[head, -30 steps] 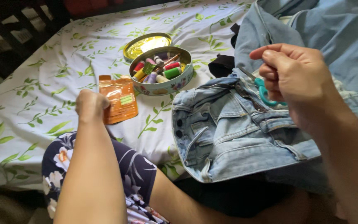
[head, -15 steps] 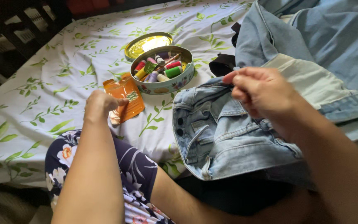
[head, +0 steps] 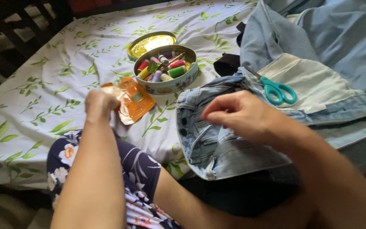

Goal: The person sews a button onto the waistband of denim shorts using a needle and thread. They pull the needle through the fabric, trim excess thread with scissors, and continue stitching to secure the button.

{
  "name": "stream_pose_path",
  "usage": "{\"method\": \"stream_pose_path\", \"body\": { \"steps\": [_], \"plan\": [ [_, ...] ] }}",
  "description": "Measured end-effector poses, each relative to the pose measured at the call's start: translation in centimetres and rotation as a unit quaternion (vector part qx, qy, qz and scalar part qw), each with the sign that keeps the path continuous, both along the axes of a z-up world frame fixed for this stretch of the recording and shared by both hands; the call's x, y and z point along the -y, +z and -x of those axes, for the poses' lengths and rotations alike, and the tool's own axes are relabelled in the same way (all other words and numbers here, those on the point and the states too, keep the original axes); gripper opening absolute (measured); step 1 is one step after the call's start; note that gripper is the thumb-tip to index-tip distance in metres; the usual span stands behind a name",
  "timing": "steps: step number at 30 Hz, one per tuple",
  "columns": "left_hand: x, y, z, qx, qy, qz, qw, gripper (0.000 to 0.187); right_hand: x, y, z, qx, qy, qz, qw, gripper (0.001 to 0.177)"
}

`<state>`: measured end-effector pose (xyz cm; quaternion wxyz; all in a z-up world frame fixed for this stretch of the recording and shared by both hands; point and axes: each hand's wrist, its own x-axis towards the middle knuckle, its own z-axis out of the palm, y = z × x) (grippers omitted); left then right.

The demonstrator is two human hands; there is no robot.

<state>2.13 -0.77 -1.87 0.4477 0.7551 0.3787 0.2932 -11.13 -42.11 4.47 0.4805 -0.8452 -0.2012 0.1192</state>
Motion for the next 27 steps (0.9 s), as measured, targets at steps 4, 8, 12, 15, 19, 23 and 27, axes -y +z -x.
{"method": "stream_pose_path", "body": {
  "steps": [4, 8, 12, 15, 19, 23, 27],
  "plan": [
    [1.9, 3.0, 0.1, 0.075, -0.006, 0.033, 0.997, 0.028, -0.4, 0.4, 0.8, -0.009, 0.004, 0.003, 1.0, 0.021],
    [2.7, 6.0, -1.9, 0.142, -0.05, 0.053, 0.987, 0.021, -0.2, 0.8, 0.6, -0.018, 0.006, -0.03, 0.999, 0.022],
    [4.5, 6.5, -8.6, 0.182, -0.161, 0.057, 0.968, 0.016, 0.5, 0.6, -0.2, -0.019, -0.018, -0.063, 0.998, 0.021],
    [11.0, 5.4, -14.2, 0.205, -0.307, 0.044, 0.929, 0.014, 1.6, 0.5, -0.7, -0.008, -0.067, -0.106, 0.992, 0.021],
    [22.6, 4.2, -19.4, 0.175, -0.439, -0.265, 0.84, 0.006, 2.0, 1.5, -1.1, -0.026, -0.137, -0.179, 0.974, 0.022],
    [29.1, 2.3, -24.6, -0.013, -0.441, -0.526, 0.726, 0.02, 2.8, 2.1, -1.4, -0.037, -0.164, -0.2, 0.965, 0.022],
    [29.8, 0.0, -25.7, -0.008, -0.549, -0.431, 0.716, 0.01, 4.1, 1.4, -1.6, -0.036, -0.159, -0.226, 0.96, 0.022]
  ]
}}
